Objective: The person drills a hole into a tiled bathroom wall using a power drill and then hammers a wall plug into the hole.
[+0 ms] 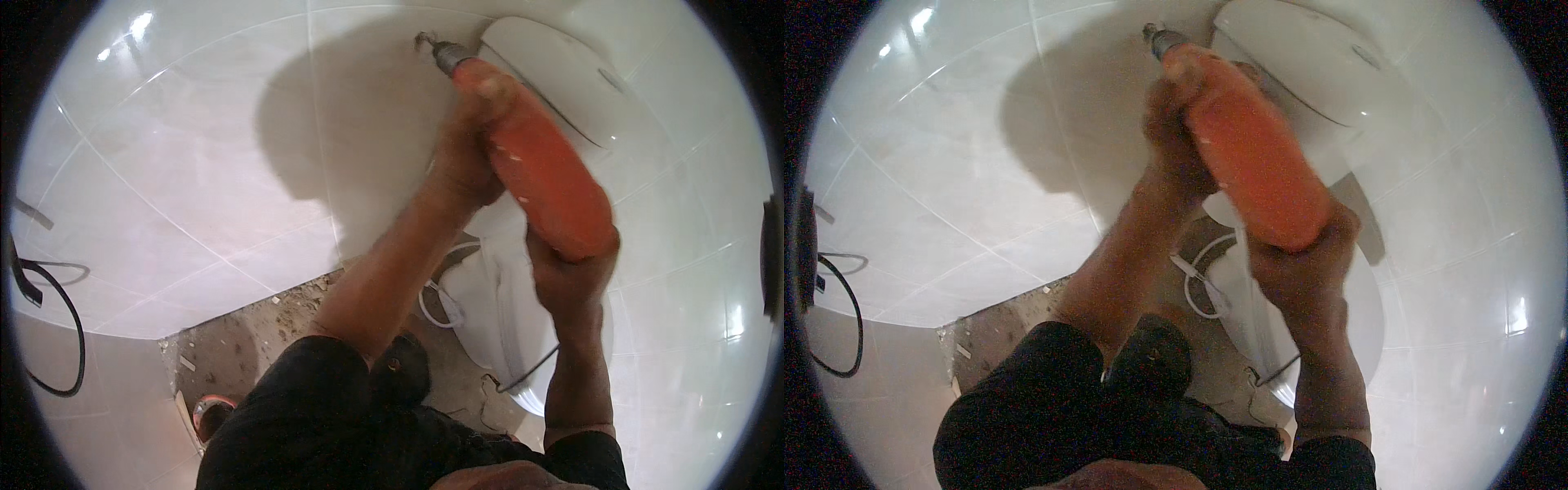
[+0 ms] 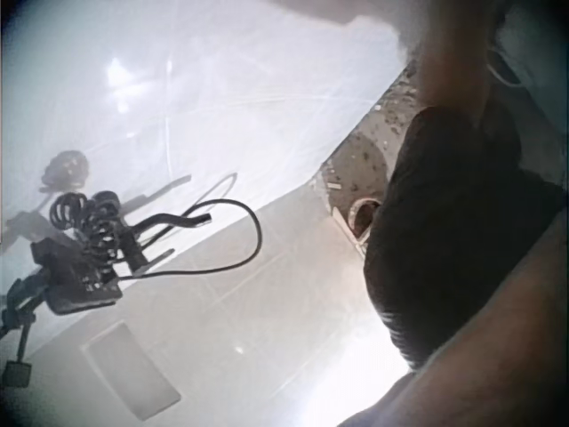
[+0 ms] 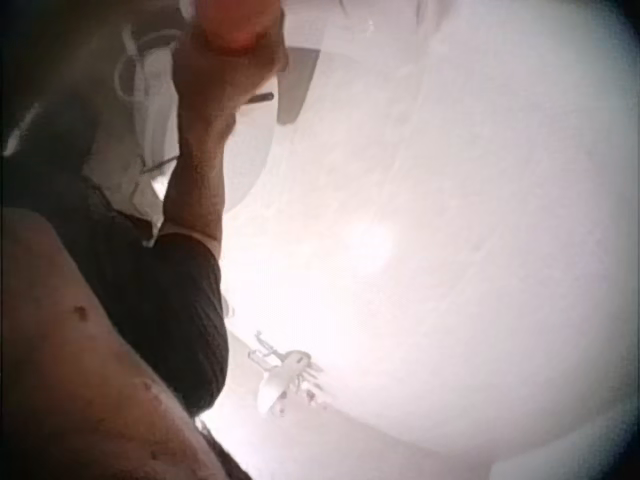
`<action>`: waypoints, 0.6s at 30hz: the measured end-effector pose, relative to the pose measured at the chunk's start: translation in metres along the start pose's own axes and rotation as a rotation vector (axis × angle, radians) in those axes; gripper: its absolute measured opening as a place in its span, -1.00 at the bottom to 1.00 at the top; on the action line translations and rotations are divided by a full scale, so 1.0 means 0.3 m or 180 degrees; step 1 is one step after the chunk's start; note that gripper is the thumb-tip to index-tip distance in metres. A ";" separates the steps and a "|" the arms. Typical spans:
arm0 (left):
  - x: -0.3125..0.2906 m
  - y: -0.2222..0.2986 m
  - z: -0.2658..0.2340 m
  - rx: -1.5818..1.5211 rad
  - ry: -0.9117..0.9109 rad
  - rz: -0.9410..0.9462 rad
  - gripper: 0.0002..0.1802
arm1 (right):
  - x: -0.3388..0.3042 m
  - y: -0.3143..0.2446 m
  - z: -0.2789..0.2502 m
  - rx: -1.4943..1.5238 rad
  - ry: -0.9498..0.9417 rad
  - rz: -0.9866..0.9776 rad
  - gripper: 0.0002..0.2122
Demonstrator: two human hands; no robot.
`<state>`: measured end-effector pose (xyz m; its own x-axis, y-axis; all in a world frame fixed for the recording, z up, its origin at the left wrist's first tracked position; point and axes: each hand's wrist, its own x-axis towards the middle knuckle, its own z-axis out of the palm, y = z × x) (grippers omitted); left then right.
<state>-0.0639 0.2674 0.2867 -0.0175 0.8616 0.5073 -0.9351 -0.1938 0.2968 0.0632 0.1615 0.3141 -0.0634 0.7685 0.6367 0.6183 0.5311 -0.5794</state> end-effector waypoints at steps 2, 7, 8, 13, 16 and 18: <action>0.013 0.010 -0.034 -0.0120 -0.0352 -0.0153 -0.51 | 0.006 0.021 0.011 -0.0102 -0.0291 0.0158 -0.75; 0.002 0.003 -0.017 -0.0058 -0.0326 -0.0113 -0.48 | -0.016 0.014 0.010 0.0006 -0.0155 -0.0055 -0.72; 0.003 -0.012 -0.012 -0.0117 -0.0305 -0.0059 -0.47 | -0.027 0.009 0.015 0.0025 -0.0077 -0.0168 -0.72; 0.006 -0.020 -0.029 0.0177 -0.0276 0.0149 -0.51 | -0.005 0.038 0.013 -0.0143 -0.0045 -0.0032 -0.72; 0.015 -0.012 -0.004 -0.0214 -0.0145 0.0171 -0.53 | 0.010 0.011 0.004 -0.0142 -0.0260 0.0104 -0.73; 0.015 0.000 -0.012 -0.0344 -0.0408 0.0147 -0.54 | 0.003 0.023 0.010 -0.0082 -0.0283 -0.0063 -0.76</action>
<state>-0.0652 0.2730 0.2859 -0.0225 0.7848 0.6194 -0.9670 -0.1742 0.1857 0.0649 0.1669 0.3091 -0.1443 0.7873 0.5995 0.6361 0.5379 -0.5532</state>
